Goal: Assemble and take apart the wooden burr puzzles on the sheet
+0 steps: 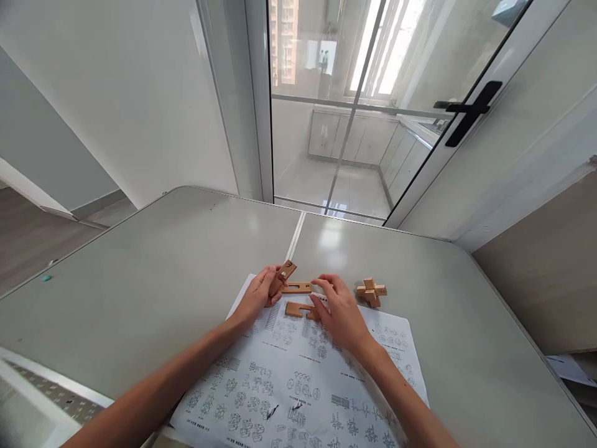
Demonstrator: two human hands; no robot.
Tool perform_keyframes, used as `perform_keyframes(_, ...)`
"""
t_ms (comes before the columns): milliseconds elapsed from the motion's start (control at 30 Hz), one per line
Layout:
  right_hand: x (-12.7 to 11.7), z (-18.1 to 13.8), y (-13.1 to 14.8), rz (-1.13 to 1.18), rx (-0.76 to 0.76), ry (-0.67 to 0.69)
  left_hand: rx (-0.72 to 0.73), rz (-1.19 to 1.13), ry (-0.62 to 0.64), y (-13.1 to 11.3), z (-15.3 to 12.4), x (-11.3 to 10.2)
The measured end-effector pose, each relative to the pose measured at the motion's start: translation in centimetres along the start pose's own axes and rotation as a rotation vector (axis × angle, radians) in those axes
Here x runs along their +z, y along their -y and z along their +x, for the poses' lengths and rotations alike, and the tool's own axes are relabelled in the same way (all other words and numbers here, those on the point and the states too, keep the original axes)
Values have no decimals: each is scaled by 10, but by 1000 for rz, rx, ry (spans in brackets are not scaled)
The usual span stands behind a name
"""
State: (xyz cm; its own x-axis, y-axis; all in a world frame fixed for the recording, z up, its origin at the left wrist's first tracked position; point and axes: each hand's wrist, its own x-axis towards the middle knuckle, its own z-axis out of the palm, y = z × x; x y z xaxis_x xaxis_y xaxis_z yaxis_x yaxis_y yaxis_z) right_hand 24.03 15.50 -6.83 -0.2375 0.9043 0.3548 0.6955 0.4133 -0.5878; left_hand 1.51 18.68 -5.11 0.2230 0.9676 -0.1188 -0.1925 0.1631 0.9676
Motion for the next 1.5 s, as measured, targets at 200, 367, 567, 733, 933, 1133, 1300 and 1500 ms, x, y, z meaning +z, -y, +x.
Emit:
perform_keyframes(200,12,33,-11,-40,-97,153,-62,-90,1,0,2,-2)
perform_keyframes(367,17,44,-14,-46,-84,212,-61,-81,53,-4,-1,1)
perform_keyframes(567,10,39,-16,-26,-41,172,-58,-34,89,-6,-5,2)
perform_keyframes(733,0,27,-11,30,69,79,-60,-65,159,-5,-4,-1)
perform_keyframes(933,0,7,8,543,318,-2,-62,-11,302,-8,-11,3)
perform_keyframes(1133,21,-9,23,715,357,-119,-50,160,393,-13,-18,7)
perform_keyframes(1300,29,-18,26,707,306,-142,16,314,408,-12,-18,9)
perform_keyframes(1500,29,-21,27,537,237,-174,57,376,379,-7,-17,9)
